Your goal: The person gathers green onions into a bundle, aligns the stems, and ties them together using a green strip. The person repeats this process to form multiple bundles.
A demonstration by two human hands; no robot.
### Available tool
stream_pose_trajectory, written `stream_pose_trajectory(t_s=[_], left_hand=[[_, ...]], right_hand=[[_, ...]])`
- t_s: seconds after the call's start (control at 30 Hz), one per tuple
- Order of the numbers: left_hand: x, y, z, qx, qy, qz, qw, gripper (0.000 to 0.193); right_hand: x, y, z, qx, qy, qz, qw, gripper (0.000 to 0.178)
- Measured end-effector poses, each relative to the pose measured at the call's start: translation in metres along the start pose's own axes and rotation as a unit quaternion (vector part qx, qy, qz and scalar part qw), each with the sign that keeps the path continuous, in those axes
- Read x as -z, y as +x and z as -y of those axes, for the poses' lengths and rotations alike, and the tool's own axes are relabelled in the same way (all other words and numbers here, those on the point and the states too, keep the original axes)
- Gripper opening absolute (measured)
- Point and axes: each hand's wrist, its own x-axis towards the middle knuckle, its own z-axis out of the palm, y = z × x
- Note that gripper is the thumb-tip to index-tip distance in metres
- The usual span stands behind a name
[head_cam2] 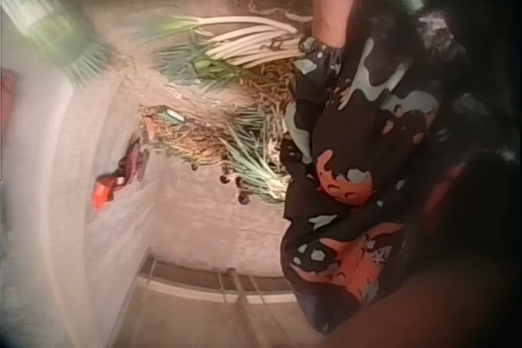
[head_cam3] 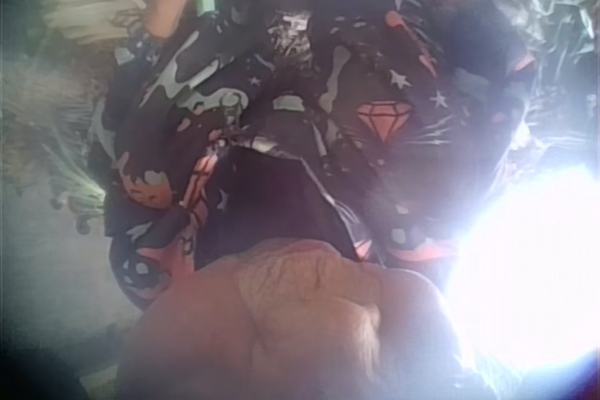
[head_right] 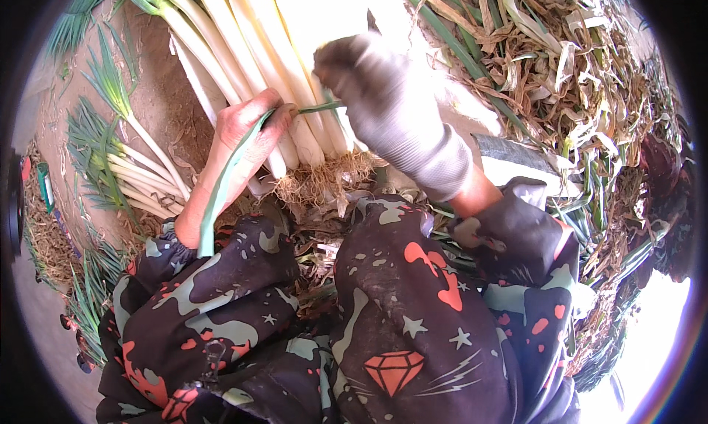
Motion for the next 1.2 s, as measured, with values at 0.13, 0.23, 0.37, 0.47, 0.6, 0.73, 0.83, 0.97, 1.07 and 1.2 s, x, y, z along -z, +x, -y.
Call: stream_pose_trajectory(t_s=[0.13, 0.23, 0.37, 0.47, 0.6, 0.73, 0.83, 0.97, 1.07, 1.2], left_hand=[[0.001, -0.001, 0.003, -0.022, -0.012, -0.002, 1.0, 0.014], [0.0, -0.001, 0.007, -0.049, -0.005, -0.014, 0.999, 0.018], [-0.003, 0.001, 0.01, -0.05, -0.013, -0.022, 0.998, 0.019], [-0.003, 0.002, 0.011, -0.087, 0.022, -0.053, 0.995, 0.02], [-0.002, -0.001, 0.012, -0.094, 0.034, -0.058, 0.993, 0.02], [-0.001, 0.0, 0.013, -0.097, 0.034, -0.053, 0.993, 0.017], [0.002, 0.0, 0.011, -0.111, 0.016, -0.059, 0.992, 0.014], [0.007, -0.002, 0.01, -0.01, -0.063, 0.048, 0.997, 0.011], [0.01, 0.0, 0.013, -0.1, -0.056, 0.002, 0.993, 0.009], [0.01, 0.0, 0.025, -0.163, 0.017, 0.006, 0.986, 0.007]], right_hand=[[0.014, 0.028, 0.011, -0.024, 0.117, -0.107, 0.987, 0.022], [0.016, 0.028, 0.009, -0.068, -0.027, -0.01, 0.997, 0.033], [0.001, 0.019, 0.005, -0.107, -0.222, 0.15, 0.957, 0.031], [-0.006, 0.023, 0.009, -0.177, -0.052, 0.052, 0.981, 0.02], [0.002, 0.04, 0.014, -0.29, 0.193, 0.024, 0.937, 0.029], [0.003, 0.035, 0.014, -0.24, -0.024, 0.067, 0.968, 0.067], [-0.006, 0.025, 0.014, -0.348, -0.039, 0.172, 0.921, 0.032], [-0.011, 0.026, 0.025, -0.367, 0.097, 0.036, 0.924, 0.024], [-0.013, 0.035, 0.047, -0.362, 0.102, 0.086, 0.922, 0.036], [-0.036, 0.064, 0.085, -0.276, 0.34, 0.023, 0.899, 0.027]])
